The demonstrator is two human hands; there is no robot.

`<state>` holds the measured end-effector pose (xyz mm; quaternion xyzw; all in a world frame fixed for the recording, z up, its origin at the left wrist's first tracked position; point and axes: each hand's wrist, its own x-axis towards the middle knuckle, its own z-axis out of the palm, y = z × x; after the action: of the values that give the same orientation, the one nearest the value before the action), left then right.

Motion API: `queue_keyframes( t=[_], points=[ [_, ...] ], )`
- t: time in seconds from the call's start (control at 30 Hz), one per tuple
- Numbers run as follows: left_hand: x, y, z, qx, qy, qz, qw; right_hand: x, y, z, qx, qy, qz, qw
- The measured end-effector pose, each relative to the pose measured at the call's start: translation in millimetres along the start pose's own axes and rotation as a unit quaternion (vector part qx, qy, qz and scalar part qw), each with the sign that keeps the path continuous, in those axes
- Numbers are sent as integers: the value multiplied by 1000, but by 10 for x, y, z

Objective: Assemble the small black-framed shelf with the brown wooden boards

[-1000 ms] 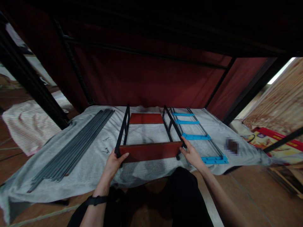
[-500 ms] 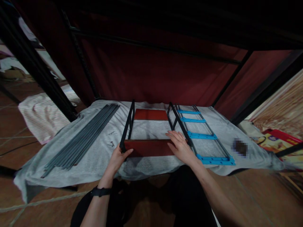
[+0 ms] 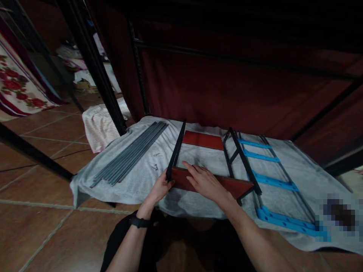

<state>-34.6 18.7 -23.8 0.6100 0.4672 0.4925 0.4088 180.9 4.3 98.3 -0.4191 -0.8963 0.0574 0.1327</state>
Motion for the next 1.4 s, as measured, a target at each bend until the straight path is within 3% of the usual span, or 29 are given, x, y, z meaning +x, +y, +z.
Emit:
queue_keyframes(
  t=[0.23,0.43,0.67,0.83,1.0,1.27,1.4],
  points=[
    [-42,63,12,48,4,13,999,249,-235,102,-44,-34,-22,998],
    [-64,39,-88,40,-14,-11,999,416,-281,180,-61,-47,-53,996],
    [-26,-147,-285,61,63,-189,978,414,-232,188,-68,-31,-67,995],
    [-13,-201,-227,140,-17,-211,967,406,-217,191,-60,-39,-71,995],
    [5,-245,-226,203,-39,-223,953,408,-177,209,-43,-36,-72,996],
    [21,-143,-210,52,-20,-304,951,394,-140,144,2,-20,-68,997],
    [40,-100,-172,20,-13,-306,952,392,-138,132,17,-19,-66,997]
  ],
)
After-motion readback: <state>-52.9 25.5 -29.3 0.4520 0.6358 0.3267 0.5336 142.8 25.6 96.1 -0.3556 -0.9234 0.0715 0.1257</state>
